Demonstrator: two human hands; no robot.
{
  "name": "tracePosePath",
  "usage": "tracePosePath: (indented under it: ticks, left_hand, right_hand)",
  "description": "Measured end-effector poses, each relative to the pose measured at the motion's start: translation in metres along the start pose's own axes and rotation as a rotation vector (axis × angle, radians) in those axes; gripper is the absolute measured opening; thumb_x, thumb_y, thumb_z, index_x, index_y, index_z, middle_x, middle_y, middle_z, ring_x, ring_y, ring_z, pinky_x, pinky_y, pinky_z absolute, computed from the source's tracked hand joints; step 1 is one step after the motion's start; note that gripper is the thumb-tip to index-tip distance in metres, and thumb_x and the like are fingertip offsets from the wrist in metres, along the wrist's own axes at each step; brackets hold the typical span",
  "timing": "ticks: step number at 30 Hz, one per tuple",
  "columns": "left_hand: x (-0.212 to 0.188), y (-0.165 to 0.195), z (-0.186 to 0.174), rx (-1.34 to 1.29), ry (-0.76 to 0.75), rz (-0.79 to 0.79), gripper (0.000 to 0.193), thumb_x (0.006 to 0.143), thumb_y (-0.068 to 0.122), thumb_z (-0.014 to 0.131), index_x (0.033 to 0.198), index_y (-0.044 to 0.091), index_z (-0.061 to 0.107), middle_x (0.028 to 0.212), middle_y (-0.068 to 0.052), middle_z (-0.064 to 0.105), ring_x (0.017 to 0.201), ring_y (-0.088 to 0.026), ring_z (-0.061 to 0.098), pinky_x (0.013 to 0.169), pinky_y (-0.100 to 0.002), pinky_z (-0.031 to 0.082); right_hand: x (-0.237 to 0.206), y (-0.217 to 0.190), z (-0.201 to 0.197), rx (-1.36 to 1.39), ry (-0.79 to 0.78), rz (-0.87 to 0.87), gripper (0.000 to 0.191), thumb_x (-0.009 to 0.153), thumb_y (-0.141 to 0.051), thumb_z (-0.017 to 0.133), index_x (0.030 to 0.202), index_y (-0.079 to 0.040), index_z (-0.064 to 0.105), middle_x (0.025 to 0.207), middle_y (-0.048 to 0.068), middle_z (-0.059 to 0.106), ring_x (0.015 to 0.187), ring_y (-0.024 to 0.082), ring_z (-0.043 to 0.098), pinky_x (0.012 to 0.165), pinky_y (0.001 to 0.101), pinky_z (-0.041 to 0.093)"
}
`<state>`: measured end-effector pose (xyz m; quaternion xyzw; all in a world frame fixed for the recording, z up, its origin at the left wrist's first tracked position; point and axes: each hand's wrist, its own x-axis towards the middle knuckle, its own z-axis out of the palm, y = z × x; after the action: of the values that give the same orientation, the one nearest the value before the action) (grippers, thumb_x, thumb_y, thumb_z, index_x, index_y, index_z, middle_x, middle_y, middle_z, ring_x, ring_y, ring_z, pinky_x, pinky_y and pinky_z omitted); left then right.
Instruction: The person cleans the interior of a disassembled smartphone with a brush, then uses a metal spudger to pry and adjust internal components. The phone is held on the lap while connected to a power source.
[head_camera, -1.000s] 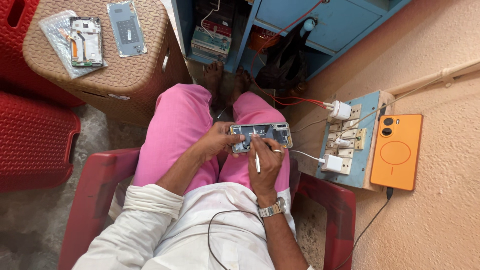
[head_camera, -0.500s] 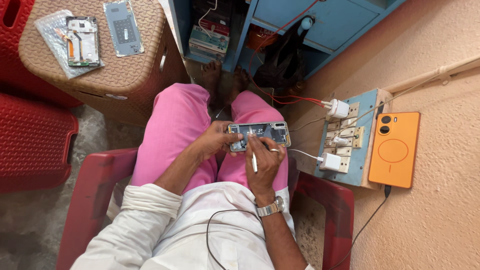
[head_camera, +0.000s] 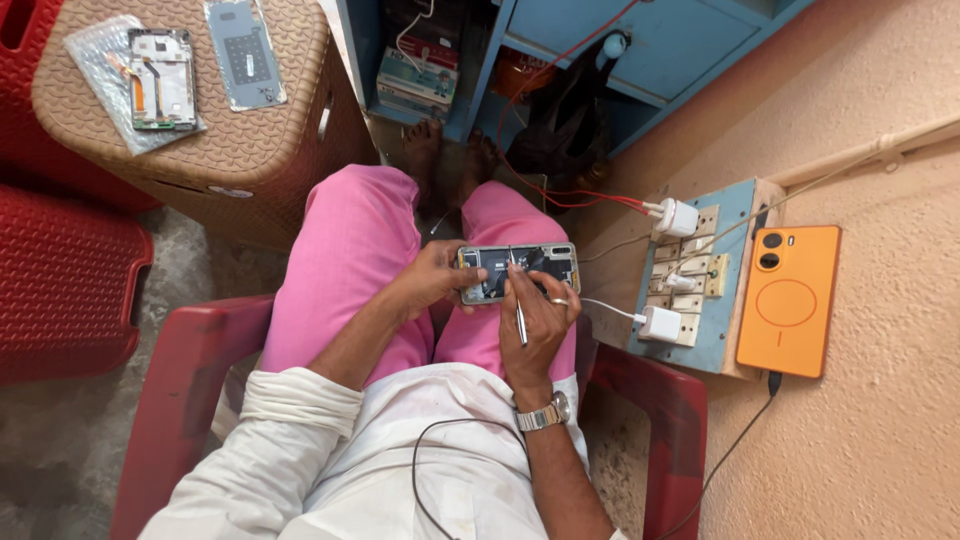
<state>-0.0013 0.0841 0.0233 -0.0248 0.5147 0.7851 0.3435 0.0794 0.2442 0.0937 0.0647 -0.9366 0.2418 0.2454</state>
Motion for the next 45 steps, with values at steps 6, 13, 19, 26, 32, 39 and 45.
tracePosePath:
  ticks: [6,13,19,26,32,39,45]
  left_hand:
    - [-0.0015,-0.0025,-0.0009,-0.038,-0.004,0.003,0.036,0.089,0.014,0.076,0.118,-0.005,0.065,0.093,-0.011,0.072,0.078,-0.019,0.072,0.057,-0.033,0.065]
    - [-0.0023,-0.0027,0.0000,-0.039,-0.007,0.012,0.040,0.088,0.014,0.077,0.120,-0.006,0.062,0.093,-0.012,0.073,0.076,-0.019,0.073,0.055,-0.033,0.064]
    - [-0.0023,-0.0028,-0.0011,-0.001,0.020,0.019,0.039,0.089,0.015,0.076,0.120,-0.005,0.061,0.092,-0.011,0.072,0.076,-0.018,0.074,0.056,-0.033,0.065]
    - [-0.0007,-0.0081,-0.0003,-0.024,-0.009,0.057,0.038,0.090,0.014,0.076,0.120,-0.005,0.062,0.092,-0.010,0.072,0.075,-0.018,0.072,0.055,-0.032,0.063]
    - [-0.0018,-0.0060,0.0003,0.001,0.017,0.040,0.037,0.089,0.014,0.075,0.118,-0.005,0.061,0.092,-0.011,0.072,0.076,-0.018,0.074,0.056,-0.031,0.064]
    - [-0.0039,-0.0018,0.0006,-0.034,-0.019,0.027,0.038,0.088,0.015,0.076,0.118,-0.003,0.063,0.094,-0.012,0.073,0.077,-0.019,0.074,0.056,-0.031,0.063]
    - [-0.0021,-0.0033,0.0011,-0.025,-0.019,0.042,0.034,0.091,0.016,0.074,0.118,-0.003,0.063,0.093,-0.011,0.072,0.075,-0.016,0.072,0.056,-0.031,0.064]
  right_hand:
    - [-0.0017,-0.0035,0.0060,-0.031,-0.095,-0.080,0.029,0.098,-0.014,0.066,0.124,-0.006,0.073,0.110,0.005,0.079,0.114,0.020,0.066,0.114,0.0437,0.031]
    - [-0.0023,-0.0040,0.0024,-0.019,-0.082,-0.064,0.028,0.098,-0.014,0.065,0.124,-0.007,0.073,0.113,0.005,0.078,0.114,0.021,0.066,0.114,0.0439,0.030]
    - [0.0010,-0.0054,0.0064,-0.031,-0.052,0.006,0.025,0.100,-0.016,0.065,0.121,-0.007,0.074,0.109,0.004,0.078,0.114,0.021,0.066,0.114,0.0431,0.032]
    - [0.0000,-0.0066,0.0014,0.016,-0.074,-0.026,0.026,0.100,-0.016,0.063,0.120,-0.006,0.075,0.110,0.005,0.079,0.115,0.021,0.066,0.113,0.0456,0.031]
    - [0.0011,-0.0055,0.0045,-0.025,-0.049,0.034,0.025,0.100,-0.018,0.064,0.119,-0.007,0.076,0.108,0.005,0.078,0.114,0.021,0.065,0.114,0.0452,0.033]
    - [0.0005,-0.0011,0.0005,0.028,-0.079,0.001,0.027,0.098,-0.016,0.064,0.122,-0.006,0.074,0.113,0.006,0.077,0.117,0.022,0.065,0.115,0.0460,0.032]
    - [0.0005,-0.0044,0.0022,0.021,-0.106,-0.066,0.024,0.098,-0.015,0.067,0.119,-0.006,0.074,0.112,0.005,0.078,0.118,0.022,0.064,0.115,0.0456,0.033]
